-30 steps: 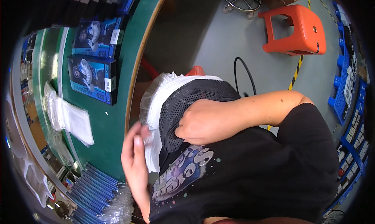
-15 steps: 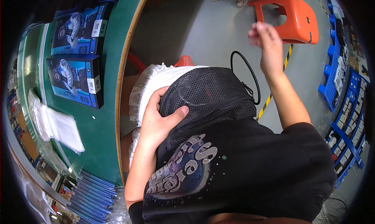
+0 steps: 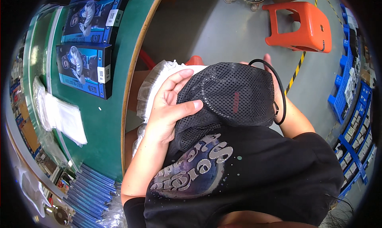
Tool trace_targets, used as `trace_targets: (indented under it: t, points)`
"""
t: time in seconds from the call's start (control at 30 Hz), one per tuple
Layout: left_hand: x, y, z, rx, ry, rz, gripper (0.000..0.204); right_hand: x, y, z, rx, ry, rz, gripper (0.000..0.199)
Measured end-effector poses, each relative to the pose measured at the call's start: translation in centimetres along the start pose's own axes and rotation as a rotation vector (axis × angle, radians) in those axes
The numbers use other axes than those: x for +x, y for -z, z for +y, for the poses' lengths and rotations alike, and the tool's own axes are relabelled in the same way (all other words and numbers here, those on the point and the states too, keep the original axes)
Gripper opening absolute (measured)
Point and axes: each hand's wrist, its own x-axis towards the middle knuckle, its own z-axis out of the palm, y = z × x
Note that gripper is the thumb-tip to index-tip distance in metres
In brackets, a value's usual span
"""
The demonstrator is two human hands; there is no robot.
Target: Packing products into plastic sleeves and stacking them at a factory workbench.
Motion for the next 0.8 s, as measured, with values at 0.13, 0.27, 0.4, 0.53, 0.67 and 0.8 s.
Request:
trace_targets:
  t: [0.13,0.27,0.4,0.53,0.67,0.8]
  points:
    - [-0.3,0.4,0.2,-0.037,0.017,-0.076,0.064,0.1,-1.0,-0.1,-0.207,0.023,-0.273,0.077]
    - [-0.6,0.8,-0.3,-0.016,-0.011,-0.067,0.065,-0.3,-1.3,0.2,-0.206,0.034,-0.256,0.073]
    - [-0.6,1.1,-0.8,-0.006,-0.039,-0.083,0.066,-0.8,-2.0,-0.1,-0.203,0.035,-0.240,0.067]
    - [-0.8,0.8,-0.9,-0.080,-0.024,-0.091,0.068,-1.2,-2.0,-0.2,-0.233,0.032,-0.227,0.064]
    - [-1.0,0.5,-0.9,-0.112,-0.020,-0.089,0.067,-1.3,-2.1,-0.2,-0.241,0.037,-0.205,0.060]
    - [-1.1,0.3,-0.9,-0.101,-0.030,-0.091,0.066,-1.3,-1.9,-0.2,-0.244,0.033,-0.208,0.058]
